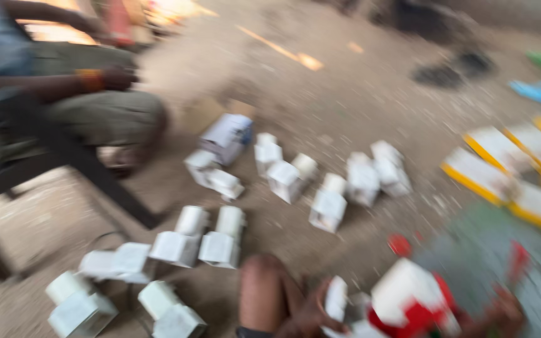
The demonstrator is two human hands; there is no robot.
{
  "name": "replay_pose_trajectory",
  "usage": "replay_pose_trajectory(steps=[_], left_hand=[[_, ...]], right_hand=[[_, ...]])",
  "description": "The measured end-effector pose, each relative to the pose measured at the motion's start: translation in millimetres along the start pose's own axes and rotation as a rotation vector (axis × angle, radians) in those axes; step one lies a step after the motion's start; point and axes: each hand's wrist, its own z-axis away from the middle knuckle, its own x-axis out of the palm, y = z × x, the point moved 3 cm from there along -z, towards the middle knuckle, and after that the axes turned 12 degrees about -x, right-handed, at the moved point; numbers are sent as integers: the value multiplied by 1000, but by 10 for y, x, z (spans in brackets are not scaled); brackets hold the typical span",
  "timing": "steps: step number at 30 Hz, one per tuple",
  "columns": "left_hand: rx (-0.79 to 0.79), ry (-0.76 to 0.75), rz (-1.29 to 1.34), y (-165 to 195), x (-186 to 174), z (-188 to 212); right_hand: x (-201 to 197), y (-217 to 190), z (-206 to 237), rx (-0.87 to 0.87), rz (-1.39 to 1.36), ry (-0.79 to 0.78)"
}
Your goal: The person sits on the floor and paints white wooden blocks red using a paintbrush. They repeatedly dip the brush into a red paint can and apply paint to the sides and edges of each block, turning the blocks to cover multiple faces.
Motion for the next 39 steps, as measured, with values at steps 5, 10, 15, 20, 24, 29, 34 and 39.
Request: replay_pose_trajectory(steps=[5, 10, 15, 20, 24, 29, 34, 39], left_hand=[[-38, 47, 380, -77, -80, -137], [-35, -45, 677, -184, -147, -338], [-44, -26, 656, -383, -163, -424], [9, -129, 736, -511, -88, -458], [-9, -155, 692, -534, -62, -497], [-6, -142, 638, -630, -71, -471], [-5, -151, 688, -704, -61, -516], [-2, -141, 737, -761, -52, -604]], right_hand=[[-249, -43, 78, 81, -46, 30], [-812, -9, 144, 350, -27, 71], [-1271, 12, 156, 286, 193, -54], [-1291, 207, 199, 360, 179, -67], [-1142, 318, 71, 277, 375, -171], [-1006, 462, 0, 261, 605, -413], [-803, 647, -90, 253, 668, -625], [-648, 822, -115, 274, 750, -740]])
